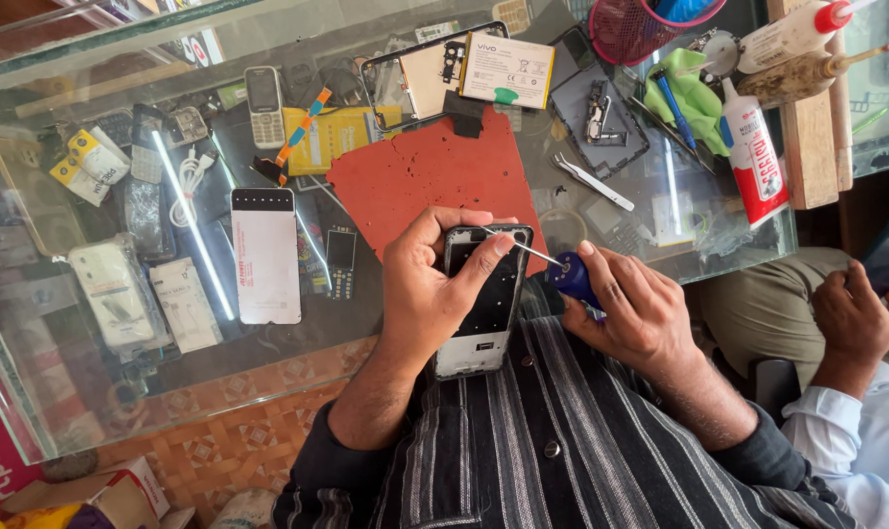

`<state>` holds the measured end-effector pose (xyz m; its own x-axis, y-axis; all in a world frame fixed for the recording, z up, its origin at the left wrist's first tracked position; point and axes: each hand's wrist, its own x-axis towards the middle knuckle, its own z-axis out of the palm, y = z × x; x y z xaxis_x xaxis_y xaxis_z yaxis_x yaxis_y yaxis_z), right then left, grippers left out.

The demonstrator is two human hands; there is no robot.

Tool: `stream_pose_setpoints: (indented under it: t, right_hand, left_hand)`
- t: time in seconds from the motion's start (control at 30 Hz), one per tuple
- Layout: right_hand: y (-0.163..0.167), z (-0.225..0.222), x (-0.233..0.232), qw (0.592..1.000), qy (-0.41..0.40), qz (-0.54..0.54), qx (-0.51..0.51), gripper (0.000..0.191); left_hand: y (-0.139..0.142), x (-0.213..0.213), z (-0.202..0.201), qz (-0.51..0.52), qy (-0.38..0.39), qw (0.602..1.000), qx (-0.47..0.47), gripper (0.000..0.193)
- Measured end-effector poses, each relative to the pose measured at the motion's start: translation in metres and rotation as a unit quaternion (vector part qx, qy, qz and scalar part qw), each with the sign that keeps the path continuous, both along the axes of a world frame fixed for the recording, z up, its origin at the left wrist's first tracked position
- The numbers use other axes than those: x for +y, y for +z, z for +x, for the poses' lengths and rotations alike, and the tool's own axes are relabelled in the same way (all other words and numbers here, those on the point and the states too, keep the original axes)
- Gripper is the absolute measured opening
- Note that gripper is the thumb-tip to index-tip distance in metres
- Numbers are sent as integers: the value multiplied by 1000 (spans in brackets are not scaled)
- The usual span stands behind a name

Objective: The person holds a disassembled smartphone frame and uses a blue-handled screwdriver to unscrew screws from its back panel, repositioning the phone repeatedly to reach different screws. They set the phone down on a red mat, pick up tweezers, and continue working on small components near the end.

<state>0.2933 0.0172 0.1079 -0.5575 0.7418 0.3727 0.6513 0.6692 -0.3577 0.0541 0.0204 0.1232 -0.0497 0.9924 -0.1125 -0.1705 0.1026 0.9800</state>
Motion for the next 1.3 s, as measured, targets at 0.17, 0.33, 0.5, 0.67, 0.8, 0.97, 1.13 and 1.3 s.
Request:
stream_pose_setpoints:
  t: [0.17, 0.33, 0.5, 0.67, 0.8, 0.97, 1.13, 1.3]
  right_hand:
    - [1, 2, -1, 1000, 2, -17, -10, 59]
    - [-1, 6, -2, 1000, -3, -21, 8, 58]
    - [-3, 9, -4, 1000, -10, -22, -3, 58]
    - [1, 9, -3, 1000, -4, -20, -15, 57]
    - [3, 10, -2, 1000, -7, -14, -21, 57]
    - [1, 9, -4, 1000, -11, -18, -11, 57]
    - [-3, 10, -5, 1000, -12, -21, -6, 57]
    - [-5, 11, -5, 1000, -7, -17, -3, 57]
  left_hand:
    - [0, 0, -1, 1, 1, 1000, 3, 19]
    - [1, 1, -5, 24, -10, 1000, -3, 25]
    - [-1, 2, -7, 16, -6, 1000, 1, 27]
    - [-2, 2, -6, 16, 2, 1000, 1, 26]
    - [-2, 1, -7, 19, 10, 1000, 10, 26]
    - [-1, 2, -5, 20, 14, 1000, 19, 27]
    - [0, 1, -3, 21, 17, 999, 32, 27]
    - [-1, 0, -4, 19, 10, 1000, 21, 27]
